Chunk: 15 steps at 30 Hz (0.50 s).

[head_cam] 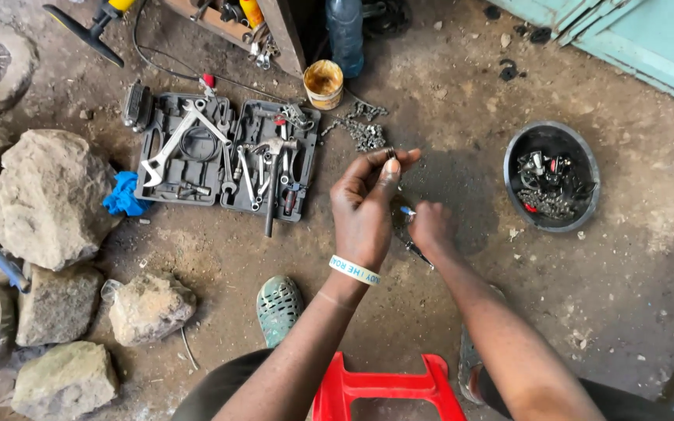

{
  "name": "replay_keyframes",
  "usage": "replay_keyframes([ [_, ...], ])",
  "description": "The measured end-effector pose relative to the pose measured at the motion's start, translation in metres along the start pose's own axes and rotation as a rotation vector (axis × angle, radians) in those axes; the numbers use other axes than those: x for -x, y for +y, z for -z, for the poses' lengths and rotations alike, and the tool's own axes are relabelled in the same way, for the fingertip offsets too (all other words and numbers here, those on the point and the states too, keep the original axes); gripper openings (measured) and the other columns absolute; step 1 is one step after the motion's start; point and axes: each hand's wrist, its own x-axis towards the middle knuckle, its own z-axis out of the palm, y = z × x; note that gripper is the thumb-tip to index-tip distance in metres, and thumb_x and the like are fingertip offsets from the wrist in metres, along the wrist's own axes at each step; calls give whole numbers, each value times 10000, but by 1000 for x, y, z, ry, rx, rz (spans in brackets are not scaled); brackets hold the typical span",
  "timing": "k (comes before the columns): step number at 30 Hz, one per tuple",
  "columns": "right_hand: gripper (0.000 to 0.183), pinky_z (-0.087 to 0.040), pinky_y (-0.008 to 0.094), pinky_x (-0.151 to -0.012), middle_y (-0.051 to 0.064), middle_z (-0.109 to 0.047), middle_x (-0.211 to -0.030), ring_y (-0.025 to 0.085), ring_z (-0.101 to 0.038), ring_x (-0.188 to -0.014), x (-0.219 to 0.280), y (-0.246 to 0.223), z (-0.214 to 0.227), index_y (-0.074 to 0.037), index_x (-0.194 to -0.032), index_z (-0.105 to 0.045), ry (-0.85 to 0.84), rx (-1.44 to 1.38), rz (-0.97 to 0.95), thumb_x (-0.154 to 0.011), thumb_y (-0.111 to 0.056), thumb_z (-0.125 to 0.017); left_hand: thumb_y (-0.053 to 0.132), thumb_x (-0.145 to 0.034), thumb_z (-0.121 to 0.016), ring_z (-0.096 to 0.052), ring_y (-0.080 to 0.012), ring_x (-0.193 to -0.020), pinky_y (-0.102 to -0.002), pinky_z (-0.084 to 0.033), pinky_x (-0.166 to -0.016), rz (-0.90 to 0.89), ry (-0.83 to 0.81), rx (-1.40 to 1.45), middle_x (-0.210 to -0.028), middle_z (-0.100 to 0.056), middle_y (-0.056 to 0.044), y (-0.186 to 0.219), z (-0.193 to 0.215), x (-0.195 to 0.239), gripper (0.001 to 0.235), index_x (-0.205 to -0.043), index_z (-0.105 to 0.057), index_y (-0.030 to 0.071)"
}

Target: The person sits on a red stool and scrubs a bicycle chain with a toothbrush, holding it in their left hand and scrubbing with their right. They repeatedly dip the brush into a small container of liquid and continue cleaning different sections of the chain.

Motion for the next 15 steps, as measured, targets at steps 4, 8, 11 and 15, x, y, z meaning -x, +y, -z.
replay_keyframes([
  [4, 231, -605, 541, -835, 181, -782, -921, 425, -755, -952, 0, -21, 17, -108, -1002, -795, -15, -94, -60, -934, -268, -644, 34, -982, -621, -742, -251, -1077, -342, -558, -953, 19, -7, -108, -1040, -785, -178, -2, -2, 1, 138, -1045, -741, 10],
  [8, 287, -593, 560, -854, 198, -782, -945, 448, -745, -977, 5, -34, 12, -141, -995, -787, -33, -155, -111, -969, -339, -580, 51, -968, -626, -751, -208, -999, -290, -565, -871, 75, -15, -94, -982, -790, -145, -8, -6, 6, 133, -1017, -746, 20],
  [11, 383, -567, 611, -882, 280, -747, -961, 504, -714, -984, -8, -16, -15, -2, -1018, -752, -4, -208, -134, -905, -367, -722, 80, -966, -670, -739, -199, -954, -264, -588, -799, 105, -28, -51, -984, -781, -164, -3, -14, 8, 138, -1051, -737, -7],
  [15, 321, -468, 605, -1030, 212, -699, -1134, 479, -635, -1179, -17, 0, -35, -90, -1114, -708, -138, -132, -2, -937, -355, -671, 105, -964, -672, -759, -208, -898, -266, -612, -756, 174, -11, 20, -961, -776, -158, -3, -17, 9, 153, -1049, -728, -9],
])
